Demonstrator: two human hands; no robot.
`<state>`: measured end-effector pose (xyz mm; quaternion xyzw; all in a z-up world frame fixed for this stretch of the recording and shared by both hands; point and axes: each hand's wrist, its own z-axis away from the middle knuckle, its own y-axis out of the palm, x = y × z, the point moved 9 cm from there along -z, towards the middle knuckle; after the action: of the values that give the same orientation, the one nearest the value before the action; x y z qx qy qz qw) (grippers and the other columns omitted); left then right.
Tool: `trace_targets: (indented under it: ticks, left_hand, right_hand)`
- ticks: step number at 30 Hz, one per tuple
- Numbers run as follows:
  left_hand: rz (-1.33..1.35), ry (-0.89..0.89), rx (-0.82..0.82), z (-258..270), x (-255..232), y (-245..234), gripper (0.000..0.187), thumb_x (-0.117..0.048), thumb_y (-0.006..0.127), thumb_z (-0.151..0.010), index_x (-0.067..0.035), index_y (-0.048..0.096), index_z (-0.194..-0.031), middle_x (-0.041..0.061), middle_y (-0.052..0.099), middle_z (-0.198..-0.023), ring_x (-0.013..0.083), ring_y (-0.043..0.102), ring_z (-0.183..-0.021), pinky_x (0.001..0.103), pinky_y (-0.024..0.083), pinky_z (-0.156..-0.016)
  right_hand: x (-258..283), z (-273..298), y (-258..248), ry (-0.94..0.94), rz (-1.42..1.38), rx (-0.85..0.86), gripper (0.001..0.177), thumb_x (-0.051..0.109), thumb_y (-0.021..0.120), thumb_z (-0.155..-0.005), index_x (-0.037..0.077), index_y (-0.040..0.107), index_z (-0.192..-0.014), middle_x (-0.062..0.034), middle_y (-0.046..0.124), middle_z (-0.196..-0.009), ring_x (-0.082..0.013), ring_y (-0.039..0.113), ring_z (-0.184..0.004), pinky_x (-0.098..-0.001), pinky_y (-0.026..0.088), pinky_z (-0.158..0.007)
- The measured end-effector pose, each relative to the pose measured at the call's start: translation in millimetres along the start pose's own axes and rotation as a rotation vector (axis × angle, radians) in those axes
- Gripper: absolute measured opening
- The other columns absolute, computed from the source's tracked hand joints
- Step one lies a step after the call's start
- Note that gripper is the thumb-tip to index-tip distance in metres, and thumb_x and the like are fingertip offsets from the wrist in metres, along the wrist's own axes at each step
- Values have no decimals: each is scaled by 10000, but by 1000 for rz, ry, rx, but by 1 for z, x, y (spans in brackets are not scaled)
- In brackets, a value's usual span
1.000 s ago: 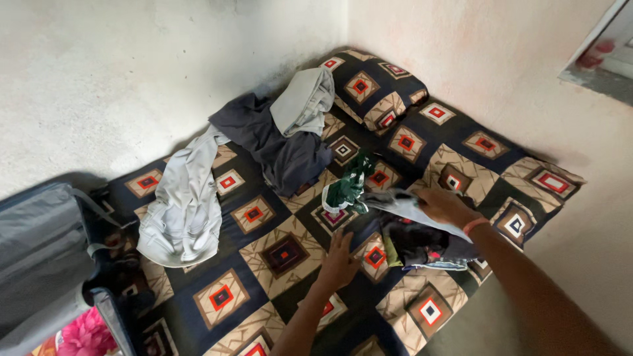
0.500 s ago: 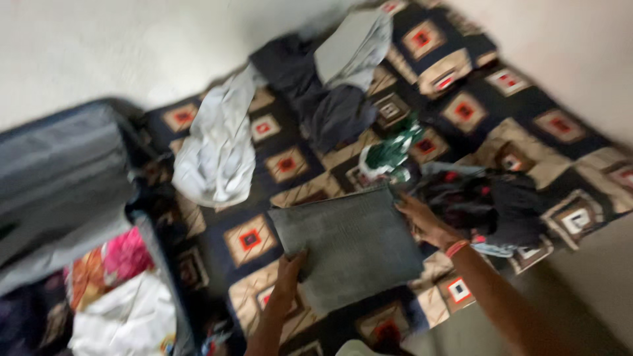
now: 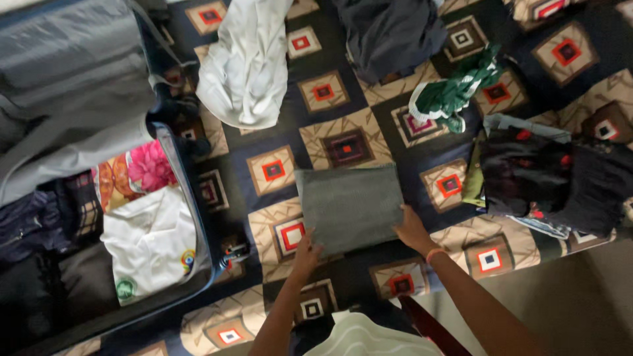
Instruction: The person folds clothes including a pair of jeans and a black garment and places them into an open suitcase.
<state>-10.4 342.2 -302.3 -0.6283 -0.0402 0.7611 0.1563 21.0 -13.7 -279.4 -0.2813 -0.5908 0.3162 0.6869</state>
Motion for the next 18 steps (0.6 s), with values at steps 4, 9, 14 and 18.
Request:
trace_targets:
  ticks: [4,9,14,18]
  left_hand:
    - [-684,22,84,30,-41,21,845,-321,789,-851,-245,348,-1568,206,210,-1646,419,215,-1493,553,248,-1209]
    - [-837,-335,287,40,-56,41,914,-391,732,-895,-364,173,-1618,17,20,-1730,338,109,-1581,679,232,-1170]
    - [-867,-354,306,40,-55,42,942,-407,739,-891,-361,145,-1622,19,4,-1727,350,121,-1570,676,244,-1170]
    - [-886,-341,333,40,-53,40,970,-399,748,-877,-365,133,-1627,20,18,-1728,358,150,-1564,661,254,-1175]
  right_hand:
    - [-16,21,22,-56,178,222,1003,262,787,-802,-62,170,-1523,-345,333,-1510,-489,387,-1387,-462,335,-1160]
    - [-1,38,11,94,219,388,1088,258,748,-814,39,23,-1595,-294,165,-1642,-486,349,-1422,-506,390,-1127]
    - [20,38,4,129,301,409,1087,286,760,-837,15,30,-1596,-325,183,-1618,-506,360,-1419,-528,405,-1134]
    - [24,42,2,173,332,433,1093,291,750,-856,13,1,-1601,-326,156,-1626,-501,342,-1430,-535,421,-1109]
